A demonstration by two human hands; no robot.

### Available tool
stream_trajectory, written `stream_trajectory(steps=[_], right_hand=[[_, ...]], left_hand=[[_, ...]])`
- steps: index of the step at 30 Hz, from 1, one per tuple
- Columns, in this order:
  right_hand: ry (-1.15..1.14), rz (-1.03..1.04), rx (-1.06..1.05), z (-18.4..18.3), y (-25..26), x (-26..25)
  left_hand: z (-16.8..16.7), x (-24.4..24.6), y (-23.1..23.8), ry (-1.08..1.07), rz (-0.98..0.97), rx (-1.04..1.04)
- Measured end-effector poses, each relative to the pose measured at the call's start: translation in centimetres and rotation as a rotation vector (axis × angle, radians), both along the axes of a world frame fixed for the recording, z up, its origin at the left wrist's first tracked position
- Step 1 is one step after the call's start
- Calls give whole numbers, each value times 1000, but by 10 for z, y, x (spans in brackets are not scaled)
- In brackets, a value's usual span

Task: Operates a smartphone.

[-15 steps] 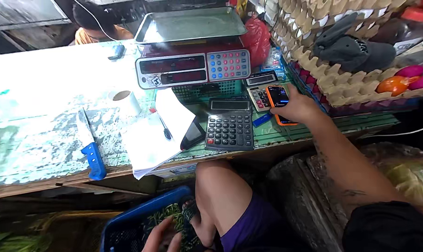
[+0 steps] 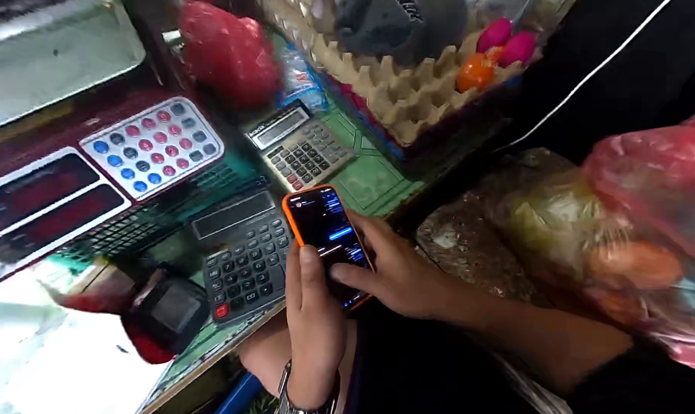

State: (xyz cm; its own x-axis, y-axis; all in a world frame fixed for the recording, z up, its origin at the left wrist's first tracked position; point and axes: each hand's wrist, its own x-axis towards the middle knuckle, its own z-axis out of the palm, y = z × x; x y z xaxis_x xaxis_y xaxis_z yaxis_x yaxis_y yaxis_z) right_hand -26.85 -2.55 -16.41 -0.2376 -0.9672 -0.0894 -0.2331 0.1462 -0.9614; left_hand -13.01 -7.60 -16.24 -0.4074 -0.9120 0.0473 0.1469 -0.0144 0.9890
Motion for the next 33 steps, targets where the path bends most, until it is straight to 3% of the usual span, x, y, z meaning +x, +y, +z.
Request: stream_trajectory(steps=[5, 10, 17, 24, 33], right_hand=[[-579, 272, -84, -9, 8, -41], [-897, 345, -298, -33, -15, -77], [-604, 218, -283, -48, -48, -90], [-574, 271, -244, -54, -56, -94], [-433, 241, -330, -44, -55, -91]], left_hand=[[-12, -13, -27, 91, -130, 10], [-34, -53, -56, 149, -261, -103], [-45, -74, -78, 65, -263, -185], [-53, -70, -69, 60, -162, -220], [-41, -50, -66, -43, -238, -265]])
